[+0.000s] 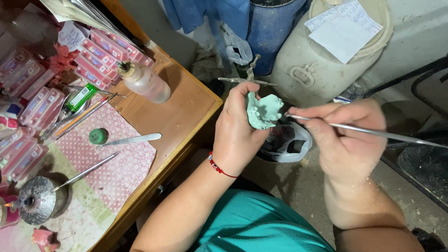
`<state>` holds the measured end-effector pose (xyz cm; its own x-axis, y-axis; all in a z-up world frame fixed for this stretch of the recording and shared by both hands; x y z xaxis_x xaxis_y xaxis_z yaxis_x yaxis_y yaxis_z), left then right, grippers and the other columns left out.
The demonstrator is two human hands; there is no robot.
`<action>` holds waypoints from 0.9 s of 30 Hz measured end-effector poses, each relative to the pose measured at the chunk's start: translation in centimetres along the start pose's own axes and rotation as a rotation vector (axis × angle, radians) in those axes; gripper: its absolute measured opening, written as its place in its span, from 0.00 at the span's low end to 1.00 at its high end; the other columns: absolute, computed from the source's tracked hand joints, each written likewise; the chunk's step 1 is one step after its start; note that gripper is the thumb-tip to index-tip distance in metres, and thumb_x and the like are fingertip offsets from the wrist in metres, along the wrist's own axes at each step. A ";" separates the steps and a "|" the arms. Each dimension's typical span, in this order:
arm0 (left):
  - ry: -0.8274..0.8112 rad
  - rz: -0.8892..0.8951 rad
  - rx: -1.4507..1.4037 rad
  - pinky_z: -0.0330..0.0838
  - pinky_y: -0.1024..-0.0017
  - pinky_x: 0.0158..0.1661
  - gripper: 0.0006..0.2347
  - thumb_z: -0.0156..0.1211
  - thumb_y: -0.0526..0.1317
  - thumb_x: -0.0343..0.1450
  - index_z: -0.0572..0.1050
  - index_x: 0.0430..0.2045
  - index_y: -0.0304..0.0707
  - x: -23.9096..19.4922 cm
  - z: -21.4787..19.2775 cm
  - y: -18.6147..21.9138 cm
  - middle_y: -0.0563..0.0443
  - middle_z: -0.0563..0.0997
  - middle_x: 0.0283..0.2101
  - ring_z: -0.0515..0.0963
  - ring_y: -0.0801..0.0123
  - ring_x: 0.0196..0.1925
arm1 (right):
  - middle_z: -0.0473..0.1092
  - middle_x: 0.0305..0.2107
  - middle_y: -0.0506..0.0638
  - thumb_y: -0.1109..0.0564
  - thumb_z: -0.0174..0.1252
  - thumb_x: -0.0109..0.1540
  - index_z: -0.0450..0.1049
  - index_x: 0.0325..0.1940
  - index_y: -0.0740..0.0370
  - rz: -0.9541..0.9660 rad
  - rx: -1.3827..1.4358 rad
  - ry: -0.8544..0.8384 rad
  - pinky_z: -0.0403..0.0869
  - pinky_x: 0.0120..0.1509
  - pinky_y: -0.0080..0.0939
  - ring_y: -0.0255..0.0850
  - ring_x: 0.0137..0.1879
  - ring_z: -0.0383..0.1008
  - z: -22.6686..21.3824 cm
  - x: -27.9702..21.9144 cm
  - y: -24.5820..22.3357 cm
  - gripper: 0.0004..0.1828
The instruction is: The person assembles a dental prosthesis by fitting a pink acrylic base into a green dental cast held in a metal articulator. They use a metal tool to refine the edges of the pink base and then secure the assembly within the articulator.
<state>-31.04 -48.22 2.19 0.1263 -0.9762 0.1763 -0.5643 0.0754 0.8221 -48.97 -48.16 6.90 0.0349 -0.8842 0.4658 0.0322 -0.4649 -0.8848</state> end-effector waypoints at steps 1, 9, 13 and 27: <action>-0.001 0.000 0.000 0.75 0.64 0.46 0.30 0.71 0.32 0.59 0.63 0.54 0.46 0.1 0.0 -0.2 0.52 0.76 0.51 0.80 0.59 0.53 | 0.75 0.38 0.74 0.67 0.60 0.66 0.58 0.37 0.63 0.000 0.000 0.001 0.85 0.55 0.49 0.58 0.44 0.84 -0.6 0.1 0.7 0.15; 0.010 0.117 -0.316 0.69 0.73 0.52 0.30 0.69 0.24 0.58 0.64 0.54 0.43 -0.6 0.0 -0.8 0.57 0.74 0.47 0.77 0.68 0.49 | 0.79 0.42 0.50 0.63 0.60 0.67 0.67 0.39 0.56 0.363 -0.450 -0.293 0.76 0.57 0.41 0.39 0.51 0.81 -3.7 0.4 10.5 0.08; 0.005 0.257 -0.407 0.71 0.72 0.54 0.29 0.71 0.27 0.63 0.63 0.56 0.42 -1.6 0.1 -0.4 0.54 0.74 0.50 0.76 0.68 0.52 | 0.73 0.25 0.52 0.49 0.57 0.68 0.68 0.42 0.50 0.592 -0.950 -0.452 0.66 0.43 0.52 0.54 0.34 0.73 -5.4 -1.4 16.2 0.07; -0.147 0.535 -0.822 0.66 0.45 0.76 0.22 0.65 0.47 0.75 0.58 0.56 0.47 -2.7 -0.8 2.6 0.47 0.69 0.56 0.73 0.59 0.62 | 0.77 0.43 0.54 0.68 0.63 0.66 0.67 0.40 0.57 0.307 -0.282 -0.048 0.77 0.61 0.35 0.38 0.52 0.79 -6.8 -1.5 11.8 0.12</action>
<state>-32.19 -45.20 4.29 -0.1137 -0.7840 0.6103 0.2314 0.5765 0.7837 -55.44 -52.61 -4.32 0.0474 -0.9836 0.1741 -0.2614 -0.1804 -0.9482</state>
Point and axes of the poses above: each hand's wrist, its own x-axis towards the middle knuckle, its own z-axis out of the palm, y = z × x, the point moved 9 cm from there along x, towards the middle knuckle
